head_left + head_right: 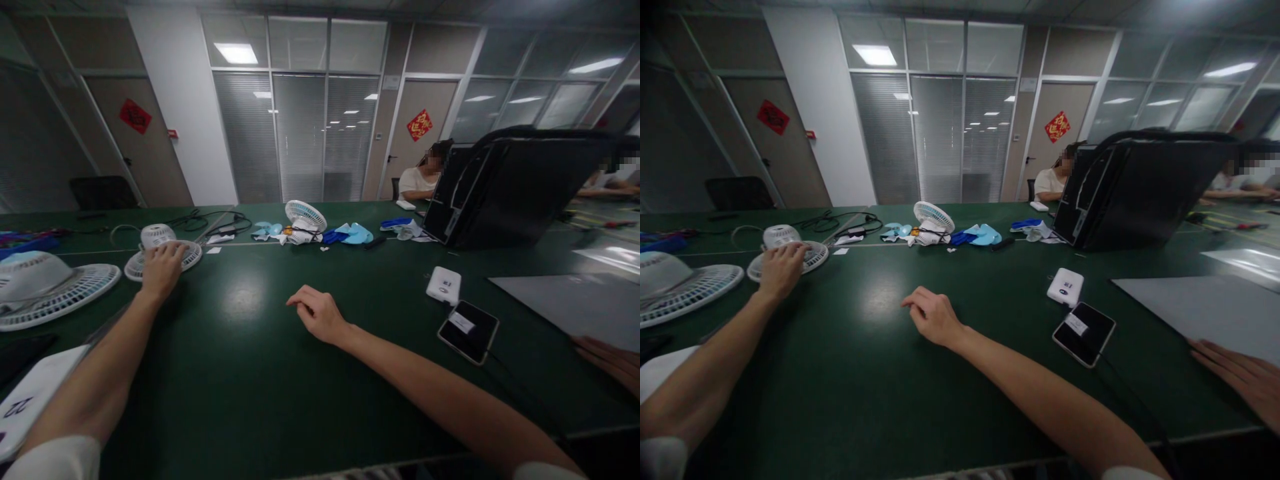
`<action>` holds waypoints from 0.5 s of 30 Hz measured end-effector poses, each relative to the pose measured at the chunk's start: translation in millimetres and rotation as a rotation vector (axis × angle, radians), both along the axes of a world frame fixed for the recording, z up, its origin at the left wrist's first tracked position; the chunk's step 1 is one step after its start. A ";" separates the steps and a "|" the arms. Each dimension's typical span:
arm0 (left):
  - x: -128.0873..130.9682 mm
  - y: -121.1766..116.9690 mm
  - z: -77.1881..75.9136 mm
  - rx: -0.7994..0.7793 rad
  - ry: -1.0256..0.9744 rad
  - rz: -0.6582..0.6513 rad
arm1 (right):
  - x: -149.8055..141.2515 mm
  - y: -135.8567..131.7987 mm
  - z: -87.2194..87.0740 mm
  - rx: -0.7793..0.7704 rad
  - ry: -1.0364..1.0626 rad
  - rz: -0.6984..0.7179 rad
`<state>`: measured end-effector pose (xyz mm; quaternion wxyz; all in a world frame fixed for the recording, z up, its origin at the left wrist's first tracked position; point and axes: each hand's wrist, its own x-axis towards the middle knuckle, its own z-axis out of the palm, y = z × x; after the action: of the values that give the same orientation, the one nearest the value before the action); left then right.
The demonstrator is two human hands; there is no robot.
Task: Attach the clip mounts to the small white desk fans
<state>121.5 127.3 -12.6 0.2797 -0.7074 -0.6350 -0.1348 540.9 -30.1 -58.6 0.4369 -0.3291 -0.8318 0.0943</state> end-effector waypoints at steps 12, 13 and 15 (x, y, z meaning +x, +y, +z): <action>-1.7 25.1 1.9 -0.004 -0.009 0.205 | 0.8 0.5 -0.7 0.005 -0.035 0.001; -2.6 25.0 1.9 -0.022 0.010 0.189 | 0.9 0.4 -0.7 0.005 -0.039 0.001; -3.0 24.6 1.9 -0.052 0.044 0.159 | 1.2 0.3 -0.9 0.007 -0.043 -0.002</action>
<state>118.5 151.9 -10.7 0.2850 -0.6647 -0.6860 -0.0802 542.1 -29.8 -59.5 0.4203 -0.3300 -0.8411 0.0839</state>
